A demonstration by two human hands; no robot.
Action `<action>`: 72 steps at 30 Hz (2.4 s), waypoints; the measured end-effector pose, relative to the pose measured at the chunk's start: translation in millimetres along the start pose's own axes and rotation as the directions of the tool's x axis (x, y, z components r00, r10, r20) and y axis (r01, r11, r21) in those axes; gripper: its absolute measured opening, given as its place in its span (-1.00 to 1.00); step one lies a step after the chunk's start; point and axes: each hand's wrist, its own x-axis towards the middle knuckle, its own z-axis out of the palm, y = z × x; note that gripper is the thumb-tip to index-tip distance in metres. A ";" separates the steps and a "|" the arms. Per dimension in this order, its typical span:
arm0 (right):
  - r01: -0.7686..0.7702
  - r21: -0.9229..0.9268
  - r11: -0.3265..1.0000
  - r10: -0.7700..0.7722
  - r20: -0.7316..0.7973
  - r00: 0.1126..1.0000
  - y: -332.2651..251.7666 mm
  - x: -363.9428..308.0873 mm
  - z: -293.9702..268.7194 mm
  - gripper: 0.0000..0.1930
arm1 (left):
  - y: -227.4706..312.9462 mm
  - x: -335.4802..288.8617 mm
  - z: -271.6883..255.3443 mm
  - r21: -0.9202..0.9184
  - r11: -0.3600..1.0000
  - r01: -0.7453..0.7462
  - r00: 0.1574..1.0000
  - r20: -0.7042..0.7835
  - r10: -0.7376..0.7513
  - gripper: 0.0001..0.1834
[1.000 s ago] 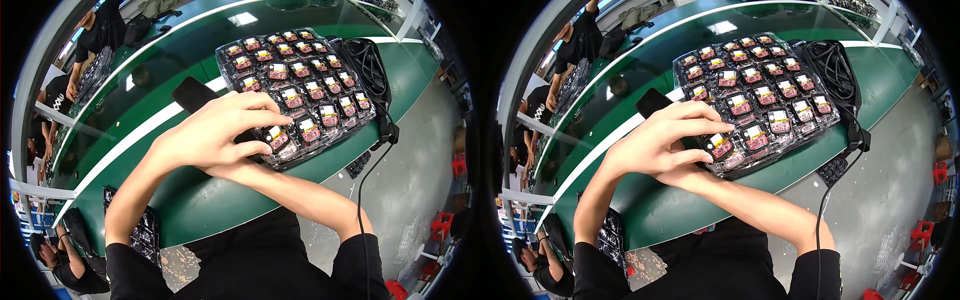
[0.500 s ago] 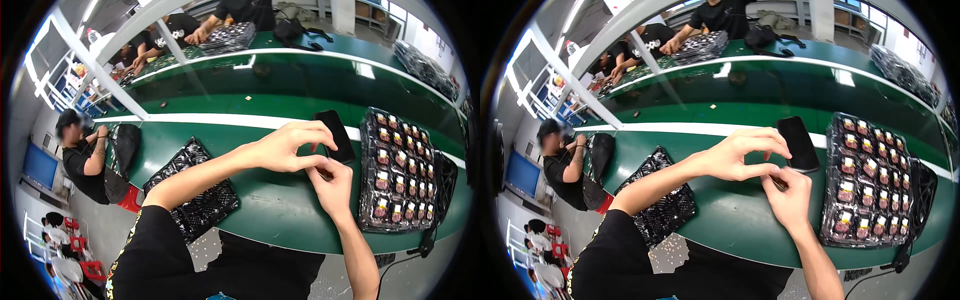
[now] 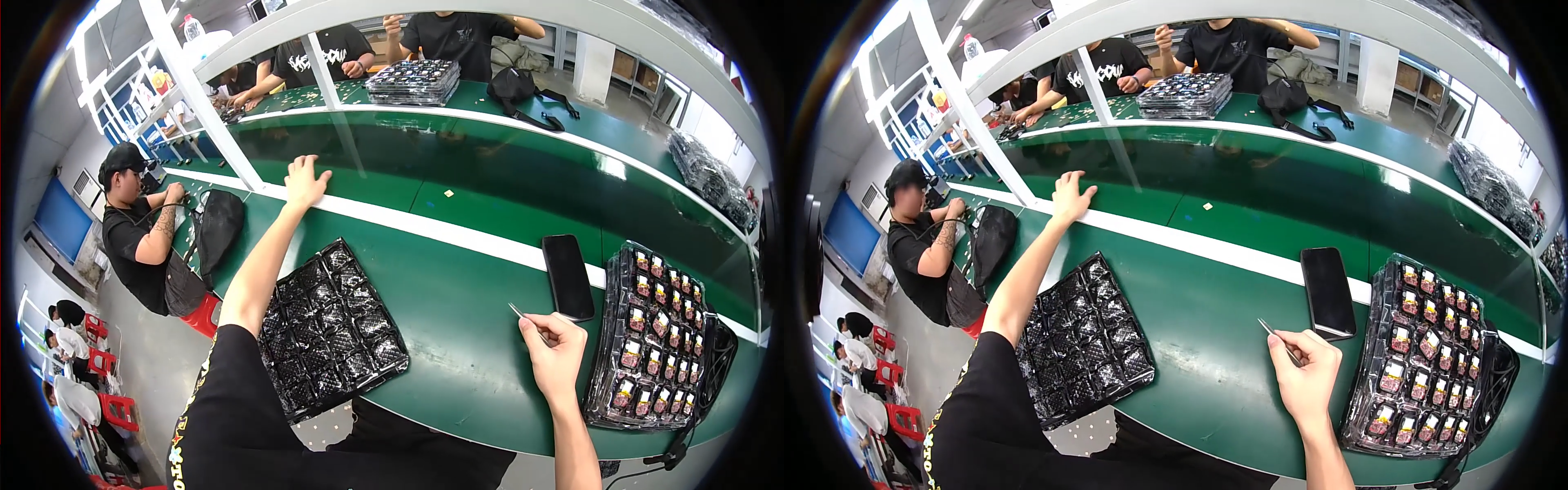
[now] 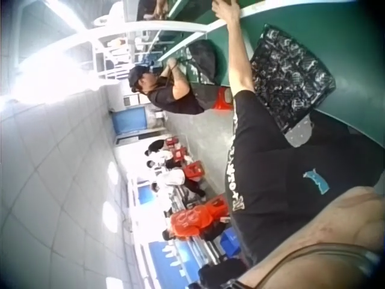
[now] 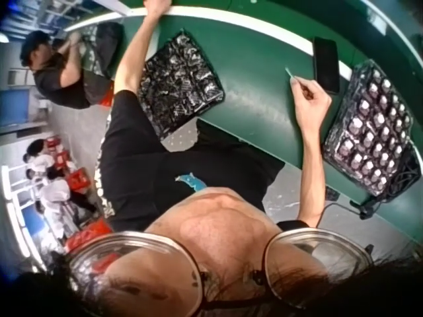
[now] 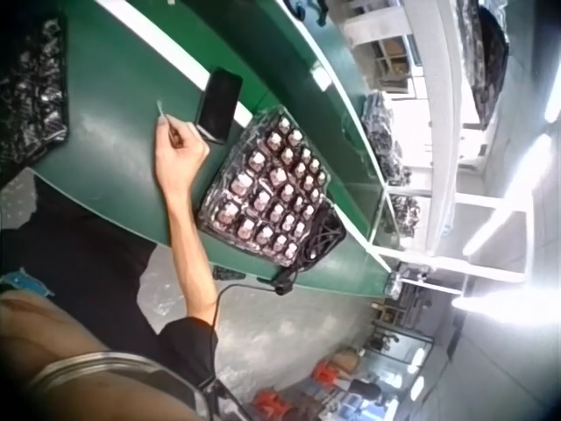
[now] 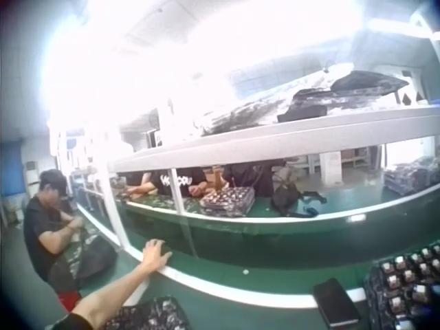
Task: Assembling or repairing small electronic display modules using a precision tool.
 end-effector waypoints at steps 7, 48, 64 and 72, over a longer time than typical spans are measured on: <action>-0.011 -0.046 0.999 0.010 -0.019 1.000 0.8 -0.6 -3.5 -0.88 | -50.8 18.9 39.4 -0.112 0.962 0.250 0.968 0.036 -0.248 -0.41; -0.135 0.249 0.959 0.150 -0.040 0.988 -8.4 -3.0 -7.4 -0.87 | 285.4 -194.6 -101.3 -0.918 0.242 -0.314 0.341 0.129 0.931 -0.37; 0.022 -0.099 0.995 -0.020 0.024 1.000 0.6 -0.5 1.5 -0.92 | 282.0 -193.0 -90.5 -0.946 0.202 -0.253 0.386 0.093 0.918 -0.42; 0.061 -0.165 0.984 -0.059 0.021 0.998 2.2 0.7 5.7 -0.95 | 282.5 -195.3 -87.9 -0.950 0.182 -0.253 0.393 0.071 0.917 -0.46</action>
